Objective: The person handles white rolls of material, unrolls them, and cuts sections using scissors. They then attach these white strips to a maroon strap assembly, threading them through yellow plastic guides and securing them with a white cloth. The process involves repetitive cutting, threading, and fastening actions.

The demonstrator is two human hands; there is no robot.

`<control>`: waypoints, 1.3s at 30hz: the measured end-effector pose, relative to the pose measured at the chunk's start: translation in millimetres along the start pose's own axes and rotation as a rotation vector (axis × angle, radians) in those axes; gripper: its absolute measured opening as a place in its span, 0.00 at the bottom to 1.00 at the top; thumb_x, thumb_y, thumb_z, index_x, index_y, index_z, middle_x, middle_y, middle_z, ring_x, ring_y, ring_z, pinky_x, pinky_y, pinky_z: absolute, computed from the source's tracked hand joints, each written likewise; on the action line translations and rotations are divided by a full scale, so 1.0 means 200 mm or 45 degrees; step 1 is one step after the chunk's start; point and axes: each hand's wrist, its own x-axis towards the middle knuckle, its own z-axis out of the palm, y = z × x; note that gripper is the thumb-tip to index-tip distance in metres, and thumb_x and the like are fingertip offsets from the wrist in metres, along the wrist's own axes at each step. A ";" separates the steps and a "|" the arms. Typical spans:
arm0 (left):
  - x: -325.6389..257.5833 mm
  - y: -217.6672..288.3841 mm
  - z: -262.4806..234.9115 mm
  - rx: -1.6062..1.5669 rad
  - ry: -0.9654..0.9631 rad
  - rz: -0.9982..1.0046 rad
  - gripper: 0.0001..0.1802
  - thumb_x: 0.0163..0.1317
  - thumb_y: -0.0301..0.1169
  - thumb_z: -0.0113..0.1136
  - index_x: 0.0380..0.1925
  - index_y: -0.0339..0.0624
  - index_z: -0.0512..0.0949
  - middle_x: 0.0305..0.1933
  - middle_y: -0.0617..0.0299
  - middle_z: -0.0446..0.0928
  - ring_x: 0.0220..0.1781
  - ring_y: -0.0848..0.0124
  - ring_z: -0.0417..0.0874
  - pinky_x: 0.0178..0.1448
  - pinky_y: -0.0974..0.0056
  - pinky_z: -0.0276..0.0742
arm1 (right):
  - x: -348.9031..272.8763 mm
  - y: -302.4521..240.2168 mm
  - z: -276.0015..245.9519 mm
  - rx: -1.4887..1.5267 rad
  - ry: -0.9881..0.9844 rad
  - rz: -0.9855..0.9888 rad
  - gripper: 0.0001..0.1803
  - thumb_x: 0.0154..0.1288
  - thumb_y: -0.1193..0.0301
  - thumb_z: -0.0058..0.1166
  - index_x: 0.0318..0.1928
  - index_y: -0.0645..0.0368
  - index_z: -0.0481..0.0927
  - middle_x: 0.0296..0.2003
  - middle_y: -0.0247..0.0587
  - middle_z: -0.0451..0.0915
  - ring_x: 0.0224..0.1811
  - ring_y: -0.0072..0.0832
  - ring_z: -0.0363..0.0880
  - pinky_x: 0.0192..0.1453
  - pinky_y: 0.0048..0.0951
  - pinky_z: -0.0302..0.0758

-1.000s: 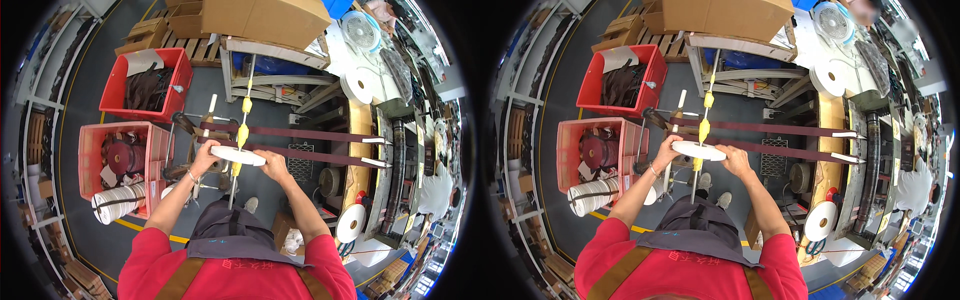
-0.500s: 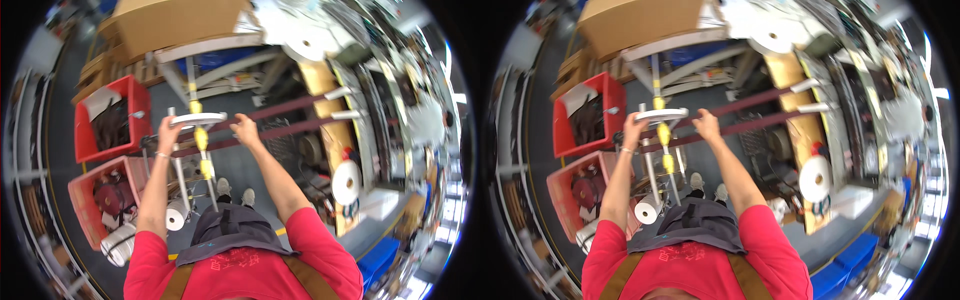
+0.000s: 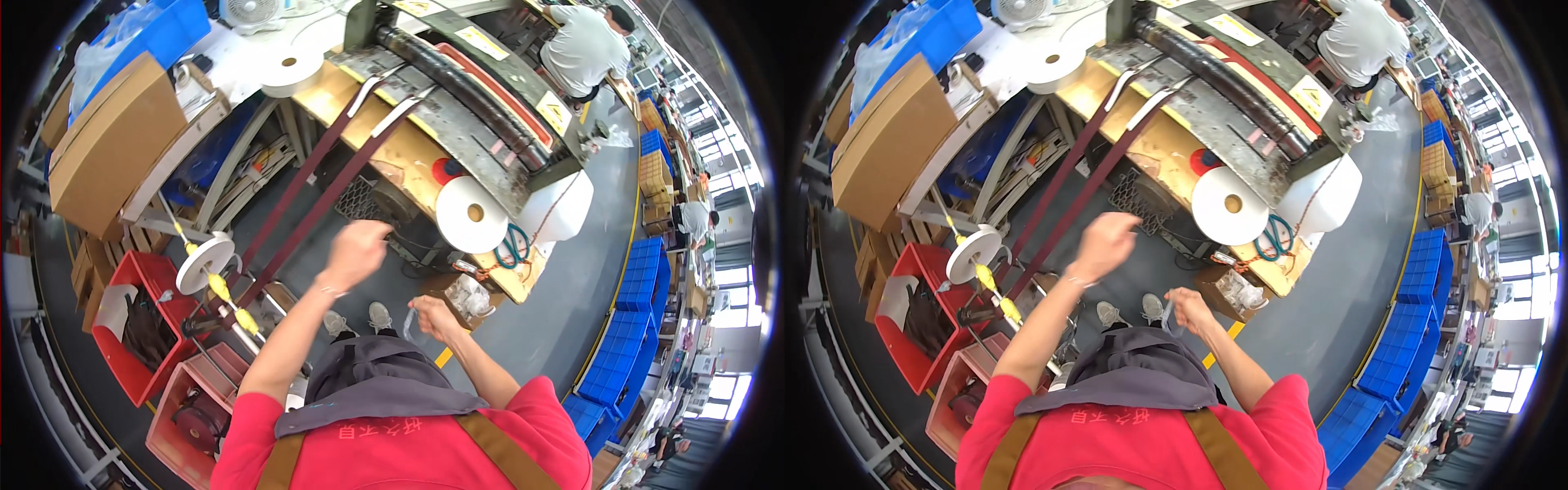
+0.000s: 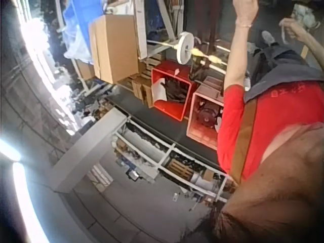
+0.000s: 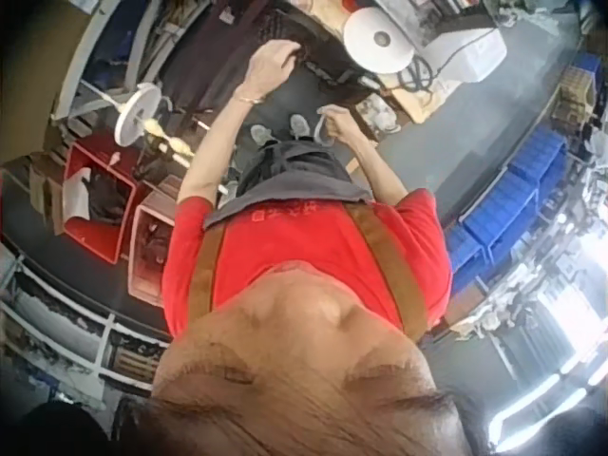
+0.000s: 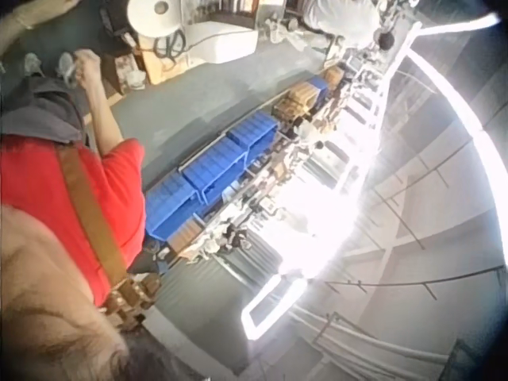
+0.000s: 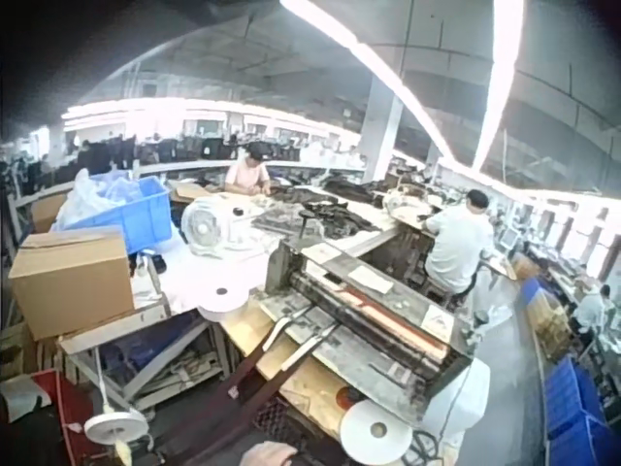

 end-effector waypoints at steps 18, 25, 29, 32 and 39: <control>0.46 0.40 0.28 -0.343 -0.870 -0.127 0.32 0.37 0.29 0.63 0.47 0.39 0.63 0.41 0.52 0.71 0.46 0.60 0.72 0.52 0.60 0.66 | -0.25 -0.13 -0.30 -0.480 0.404 -0.946 0.07 0.59 0.74 0.49 0.34 0.64 0.76 0.21 0.24 0.70 0.21 0.10 0.60 0.23 0.15 0.60; 0.10 0.51 -0.05 -1.315 0.162 -0.596 0.37 0.43 0.27 0.67 0.51 0.40 0.54 0.47 0.54 0.67 0.51 0.68 0.69 0.59 0.63 0.61 | -0.52 -0.53 0.16 -0.818 0.182 -1.710 0.05 0.53 0.80 0.53 0.33 0.63 0.77 0.19 0.30 0.70 0.17 0.14 0.62 0.19 0.17 0.59; 0.02 0.60 -0.17 -1.203 0.645 -0.570 0.39 0.44 0.28 0.66 0.52 0.40 0.51 0.47 0.55 0.67 0.50 0.68 0.69 0.58 0.63 0.62 | -0.51 -0.59 0.34 -0.989 -0.013 -1.974 0.07 0.51 0.82 0.54 0.33 0.63 0.77 0.18 0.37 0.72 0.15 0.21 0.67 0.18 0.21 0.63; -0.02 0.61 -0.23 -1.178 0.828 -0.595 0.38 0.45 0.26 0.65 0.52 0.40 0.52 0.45 0.55 0.67 0.48 0.69 0.70 0.55 0.64 0.64 | -0.49 -0.60 0.40 -1.139 -0.039 -2.098 0.06 0.50 0.79 0.54 0.31 0.61 0.75 0.20 0.39 0.74 0.16 0.32 0.73 0.19 0.27 0.68; -0.14 0.63 -0.22 -0.869 0.969 -0.653 0.41 0.43 0.30 0.69 0.51 0.40 0.50 0.44 0.52 0.66 0.46 0.68 0.70 0.54 0.64 0.65 | -0.40 -0.54 0.47 -1.351 -0.110 -2.161 0.06 0.49 0.78 0.54 0.30 0.59 0.74 0.19 0.36 0.72 0.17 0.30 0.73 0.19 0.26 0.68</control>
